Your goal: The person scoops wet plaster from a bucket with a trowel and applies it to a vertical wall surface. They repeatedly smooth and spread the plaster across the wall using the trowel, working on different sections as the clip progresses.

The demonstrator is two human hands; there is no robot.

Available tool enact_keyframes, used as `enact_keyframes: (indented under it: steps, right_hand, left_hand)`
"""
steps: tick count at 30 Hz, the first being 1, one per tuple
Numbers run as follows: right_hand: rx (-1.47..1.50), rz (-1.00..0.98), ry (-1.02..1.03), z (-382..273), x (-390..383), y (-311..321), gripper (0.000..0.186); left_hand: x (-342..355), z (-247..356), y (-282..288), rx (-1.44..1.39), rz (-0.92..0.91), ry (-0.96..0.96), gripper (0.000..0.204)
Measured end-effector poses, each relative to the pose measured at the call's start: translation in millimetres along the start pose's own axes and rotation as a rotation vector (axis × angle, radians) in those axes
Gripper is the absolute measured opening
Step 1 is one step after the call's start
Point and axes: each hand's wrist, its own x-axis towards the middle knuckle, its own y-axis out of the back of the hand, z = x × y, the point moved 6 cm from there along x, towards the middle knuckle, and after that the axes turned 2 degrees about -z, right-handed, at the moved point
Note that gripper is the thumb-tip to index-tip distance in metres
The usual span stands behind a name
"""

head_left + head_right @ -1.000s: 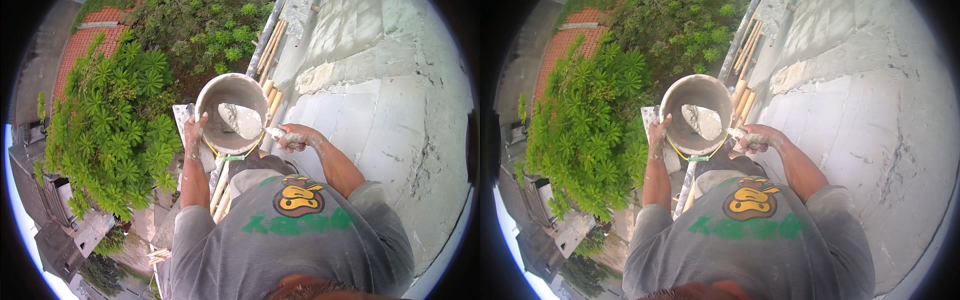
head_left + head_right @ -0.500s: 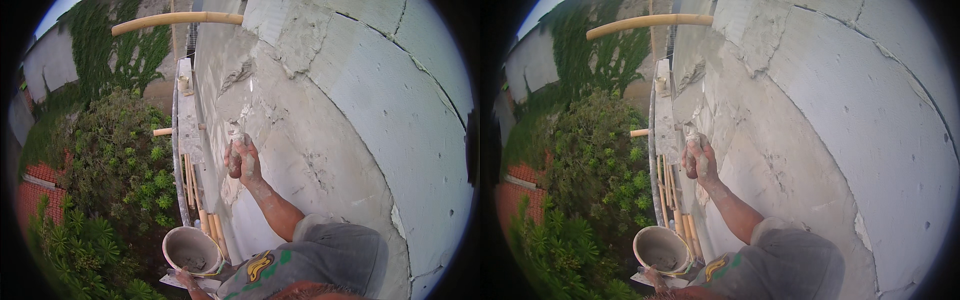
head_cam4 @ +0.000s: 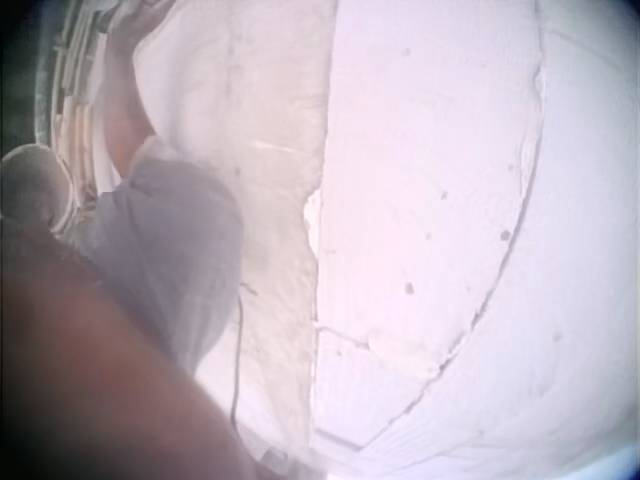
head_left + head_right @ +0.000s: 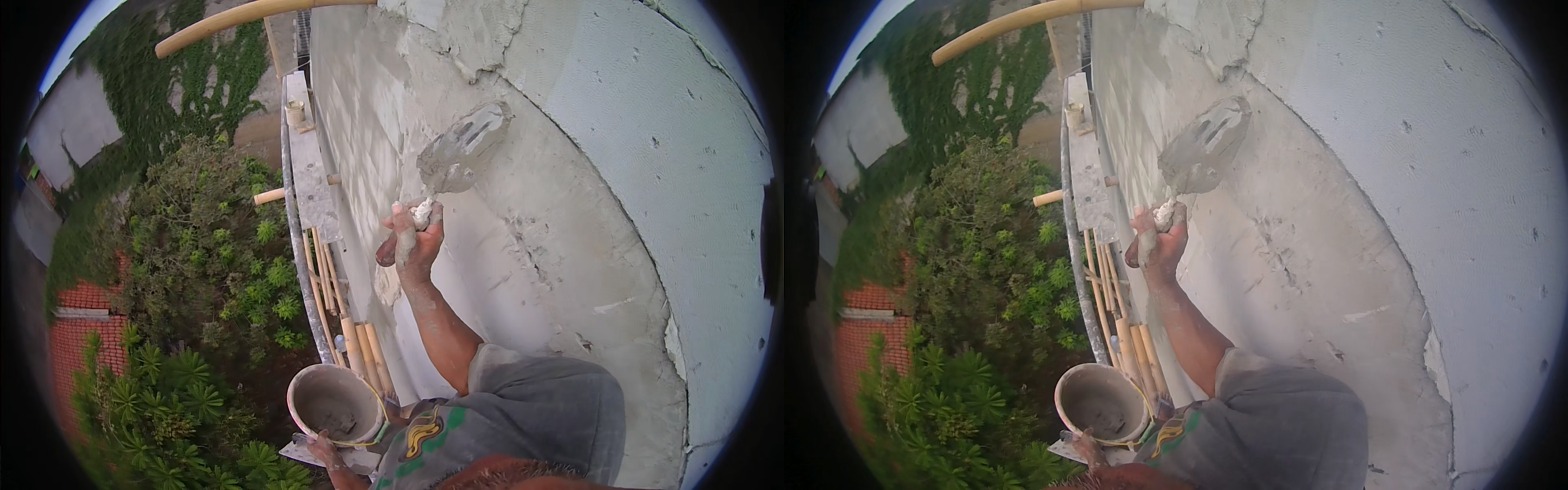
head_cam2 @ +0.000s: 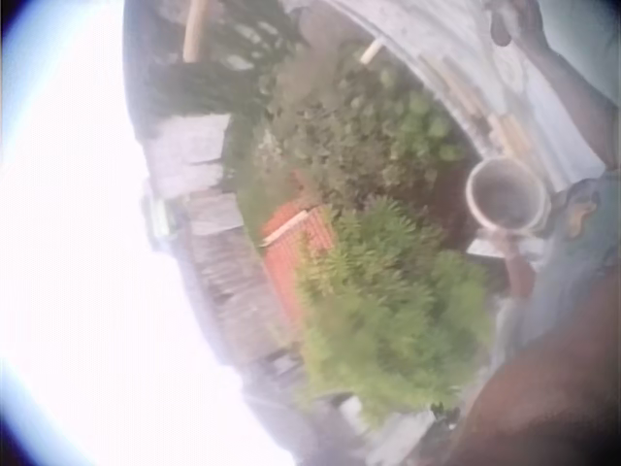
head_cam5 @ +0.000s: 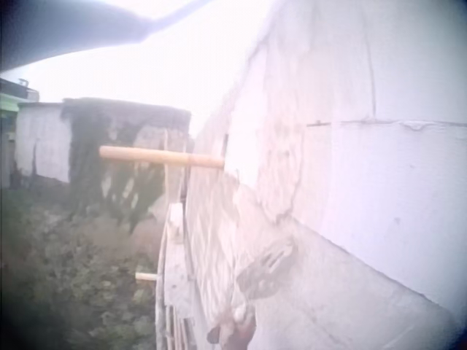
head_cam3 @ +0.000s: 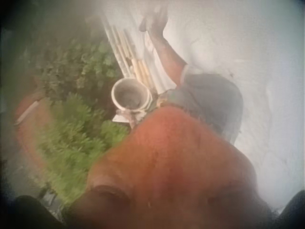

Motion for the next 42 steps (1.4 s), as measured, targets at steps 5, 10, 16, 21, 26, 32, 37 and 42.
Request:
enact_keyframes:
  steps: [5,10,16,21,26,32,37,42]
  right_hand:
    - [-0.155,0.123,0.127,22.4,60.7,8.7,0.023]
    - [-0.377,0.268,0.276,51.0,121.4,28.5,0.024]
    - [-0.219,0.232,0.123,62.5,155.2,-2.3,0.024]
    - [-0.251,0.251,0.164,67.2,197.3,-20.5,0.021]
    - [-0.368,0.284,0.179,55.8,216.4,-44.5,0.024]
    - [-0.702,0.223,0.199,24.9,217.9,-62.0,0.029]
    - [-0.412,0.183,0.318,15.1,136.4,-33.4,0.026]
    - [-0.275,0.265,0.284,36.3,131.5,22.0,0.025]
  left_hand:
    - [2.3,9.3,14.5,0.186,0.018,0.015,0.025]
    - [13.6,-8.4,20.4,0.221,0.115,0.082,0.023]
    - [3.6,9.2,-9.2,0.170,-0.005,0.026,0.020]
    - [7.6,27.8,-35.8,0.245,-0.143,-0.048,0.023]
    - [9.9,38.1,-37.3,0.332,-0.221,-0.146,0.020]
    - [2.2,39.4,-51.3,0.283,-0.203,-0.076,0.017]
    - [-3.9,31.8,-43.4,0.205,-0.129,-0.031,0.015]
    - [6.4,19.2,-28.1,0.234,-0.132,-0.046,0.016]
